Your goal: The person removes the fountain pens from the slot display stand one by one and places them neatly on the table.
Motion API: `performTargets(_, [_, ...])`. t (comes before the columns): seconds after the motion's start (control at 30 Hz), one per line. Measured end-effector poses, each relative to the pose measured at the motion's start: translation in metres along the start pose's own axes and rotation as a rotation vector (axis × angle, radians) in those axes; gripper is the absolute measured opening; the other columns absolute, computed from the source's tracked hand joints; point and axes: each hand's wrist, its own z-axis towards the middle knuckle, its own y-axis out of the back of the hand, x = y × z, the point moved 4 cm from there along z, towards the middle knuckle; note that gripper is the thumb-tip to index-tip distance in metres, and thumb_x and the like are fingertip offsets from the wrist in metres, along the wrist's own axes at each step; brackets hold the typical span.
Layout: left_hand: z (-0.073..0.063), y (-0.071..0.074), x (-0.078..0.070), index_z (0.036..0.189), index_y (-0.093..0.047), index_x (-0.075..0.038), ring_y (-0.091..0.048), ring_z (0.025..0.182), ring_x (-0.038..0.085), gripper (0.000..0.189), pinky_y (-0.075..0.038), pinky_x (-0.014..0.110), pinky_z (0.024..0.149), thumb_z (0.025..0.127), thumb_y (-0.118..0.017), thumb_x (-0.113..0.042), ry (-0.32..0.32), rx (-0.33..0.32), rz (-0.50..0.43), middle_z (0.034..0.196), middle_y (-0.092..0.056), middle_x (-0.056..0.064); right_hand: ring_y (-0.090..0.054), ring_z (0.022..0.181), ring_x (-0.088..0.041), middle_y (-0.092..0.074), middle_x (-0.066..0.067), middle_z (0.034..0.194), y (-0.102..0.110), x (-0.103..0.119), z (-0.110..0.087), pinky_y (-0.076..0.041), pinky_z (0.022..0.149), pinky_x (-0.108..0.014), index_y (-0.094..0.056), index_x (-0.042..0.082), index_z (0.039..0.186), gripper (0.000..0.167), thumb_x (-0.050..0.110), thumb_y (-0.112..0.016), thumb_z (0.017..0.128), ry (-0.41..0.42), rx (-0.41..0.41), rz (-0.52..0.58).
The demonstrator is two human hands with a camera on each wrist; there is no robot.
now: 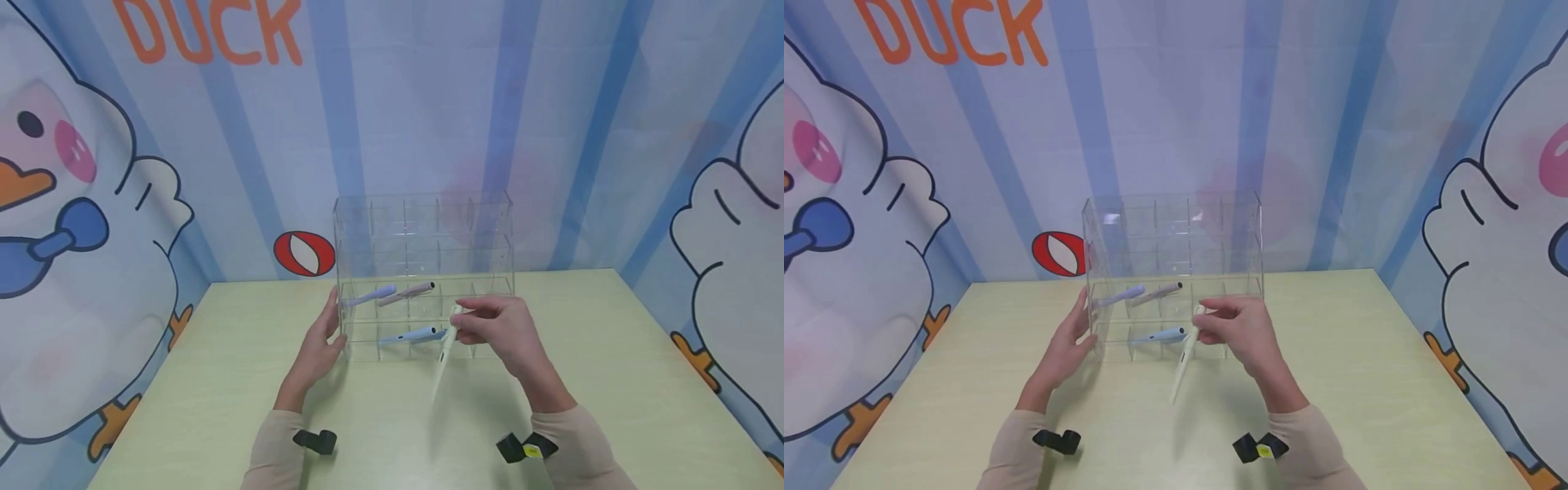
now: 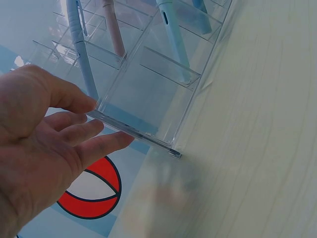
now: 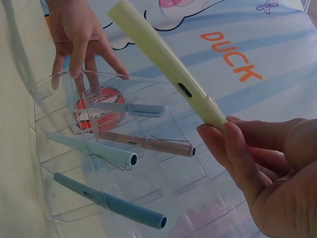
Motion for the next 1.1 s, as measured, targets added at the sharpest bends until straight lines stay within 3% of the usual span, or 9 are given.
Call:
performTargets(0.27, [-0.008,0.004,-0.038,0.161,-0.008,-0.008,-0.029,0.145,0.037,0.084,-0.031,0.047,0.116,0.094,-0.052,0.015,0.017,0.016,0.006,0.163,-0.02,0.019,-0.074,0.074,-0.025,-0.075,-0.016,0.094,-0.014,-0.012,0.003,-0.06,0.06,-0.031,-0.068,-0.007,0.121,0.038,0.008,-0.077,0.087,-0.047,0.084,-0.091])
performTargets(0.4, [-0.01,0.005,-0.044,0.161,-0.008,-0.007,-0.03,0.145,0.037,0.083,-0.031,0.046,0.115,0.094,-0.053,0.014,0.028,0.021,0.013,0.163,-0.021,0.019,-0.074,0.073,-0.026,-0.075,-0.015,0.092,-0.024,-0.019,0.003,-0.06,0.059,-0.031,-0.069,-0.009,0.118,0.036,0.006,-0.076,0.087,-0.06,0.14,-0.104])
performTargets(0.5, [-0.009,0.004,-0.039,0.161,-0.008,-0.007,-0.029,0.145,0.038,0.084,-0.031,0.047,0.115,0.093,-0.052,0.015,0.014,0.02,0.002,0.163,-0.02,0.019,-0.073,0.07,-0.026,-0.074,-0.014,0.09,-0.034,-0.026,0.001,-0.061,0.061,-0.032,-0.069,-0.01,0.117,0.033,0.004,-0.075,0.087,-0.074,0.186,-0.118])
performTargets(0.77, [-0.002,-0.001,-0.001,0.163,-0.007,-0.021,-0.028,0.147,0.033,0.09,-0.031,0.047,0.116,0.094,-0.053,0.015,0.004,-0.004,-0.009,0.165,-0.019,0.012,-0.071,0.064,-0.023,-0.073,-0.016,0.082,-0.058,-0.042,-0.004,-0.062,0.063,-0.039,-0.07,-0.011,0.113,0.028,-0.001,-0.074,0.086,-0.081,0.299,-0.138])
performTargets(0.93, [-0.004,-0.001,0.003,0.163,-0.008,-0.027,-0.029,0.146,0.03,0.092,-0.031,0.045,0.115,0.094,-0.054,0.014,0.01,-0.009,-0.006,0.166,-0.019,0.007,-0.07,0.062,-0.023,-0.073,-0.016,0.082,-0.065,-0.051,-0.005,-0.062,0.066,-0.045,-0.069,-0.013,0.112,0.028,-0.003,-0.073,0.085,-0.089,0.336,-0.136])
performTargets(1.1, [-0.002,0.0,-0.001,0.163,-0.007,-0.026,-0.029,0.146,0.031,0.092,-0.031,0.047,0.115,0.094,-0.054,0.012,0.0,-0.012,-0.005,0.165,-0.02,0.009,-0.07,0.062,-0.023,-0.072,-0.014,0.081,-0.067,-0.058,0.0,-0.062,0.065,-0.042,-0.068,-0.014,0.112,0.029,-0.004,-0.074,0.085,-0.09,0.322,-0.132])
